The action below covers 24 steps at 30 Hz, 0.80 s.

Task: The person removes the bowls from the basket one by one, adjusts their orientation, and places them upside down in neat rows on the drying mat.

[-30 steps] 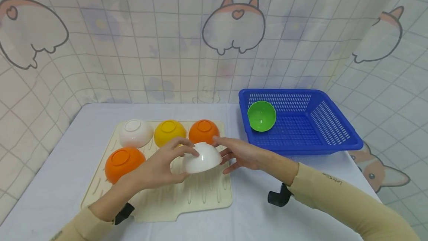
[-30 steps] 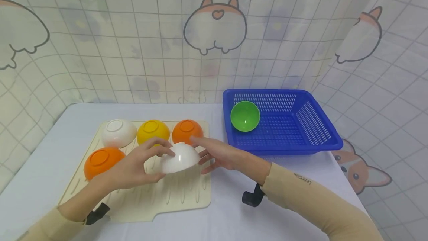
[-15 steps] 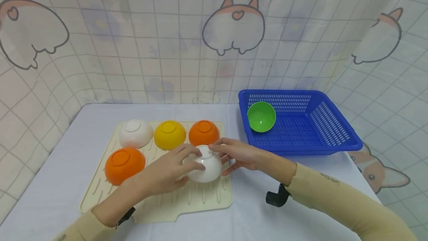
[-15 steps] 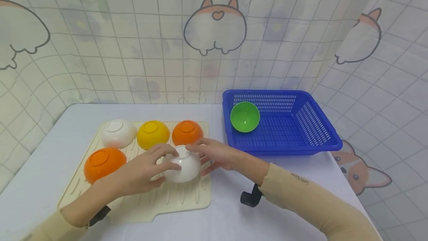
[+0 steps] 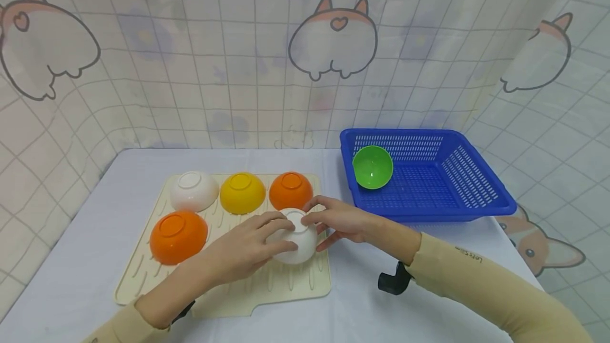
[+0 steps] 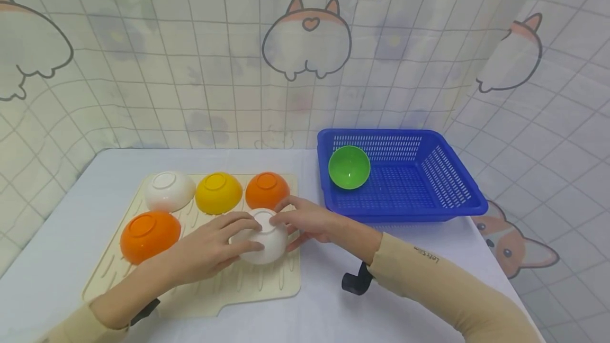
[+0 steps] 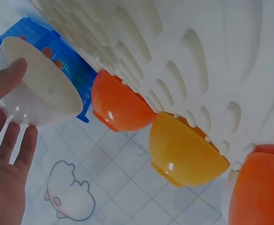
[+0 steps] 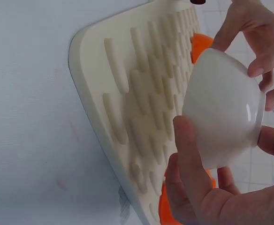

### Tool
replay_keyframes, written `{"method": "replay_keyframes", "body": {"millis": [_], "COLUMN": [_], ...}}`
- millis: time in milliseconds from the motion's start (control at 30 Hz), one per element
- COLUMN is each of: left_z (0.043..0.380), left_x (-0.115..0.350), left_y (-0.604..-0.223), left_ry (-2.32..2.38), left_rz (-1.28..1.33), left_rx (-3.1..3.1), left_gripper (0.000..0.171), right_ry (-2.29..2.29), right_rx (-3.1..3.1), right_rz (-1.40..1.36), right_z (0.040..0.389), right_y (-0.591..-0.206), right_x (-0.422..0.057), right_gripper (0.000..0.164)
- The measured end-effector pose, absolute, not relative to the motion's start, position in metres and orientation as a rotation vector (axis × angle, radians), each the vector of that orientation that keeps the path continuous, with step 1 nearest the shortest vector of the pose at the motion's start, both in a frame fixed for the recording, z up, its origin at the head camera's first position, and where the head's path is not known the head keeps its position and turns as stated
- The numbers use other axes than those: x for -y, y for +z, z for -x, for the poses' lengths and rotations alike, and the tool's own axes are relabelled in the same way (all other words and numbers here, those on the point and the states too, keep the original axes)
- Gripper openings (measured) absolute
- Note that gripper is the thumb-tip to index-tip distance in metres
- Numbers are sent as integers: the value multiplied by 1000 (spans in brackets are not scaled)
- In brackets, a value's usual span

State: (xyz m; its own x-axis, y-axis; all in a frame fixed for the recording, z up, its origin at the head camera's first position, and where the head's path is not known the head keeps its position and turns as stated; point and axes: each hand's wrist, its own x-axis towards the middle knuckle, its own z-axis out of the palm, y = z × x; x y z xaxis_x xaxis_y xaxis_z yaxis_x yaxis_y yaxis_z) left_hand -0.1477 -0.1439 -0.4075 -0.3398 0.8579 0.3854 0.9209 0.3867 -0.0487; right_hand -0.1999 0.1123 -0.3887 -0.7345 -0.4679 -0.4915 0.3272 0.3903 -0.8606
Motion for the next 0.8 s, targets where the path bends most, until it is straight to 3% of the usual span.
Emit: {"method": "replay_keyframes", "body": {"millis": [200, 500, 800], "left_z": [148, 146, 148], "left_x": [144, 144, 145], "left_y": [-409, -413, -415], "left_ry": [-433, -741, -813], "left_rz": [1496, 1056, 1008], "left_rx": [2372, 2726, 2762], "left_gripper": [54, 72, 75], "right_ry": [-1427, -1453, -1485], "right_rx": [-1952, -1955, -1973], "right_rz": [118, 126, 200], "right_z": [200, 200, 198], "right_y": [-388, -390, -392], "right_x": [-112, -110, -108], "right_gripper": [42, 42, 42]}}
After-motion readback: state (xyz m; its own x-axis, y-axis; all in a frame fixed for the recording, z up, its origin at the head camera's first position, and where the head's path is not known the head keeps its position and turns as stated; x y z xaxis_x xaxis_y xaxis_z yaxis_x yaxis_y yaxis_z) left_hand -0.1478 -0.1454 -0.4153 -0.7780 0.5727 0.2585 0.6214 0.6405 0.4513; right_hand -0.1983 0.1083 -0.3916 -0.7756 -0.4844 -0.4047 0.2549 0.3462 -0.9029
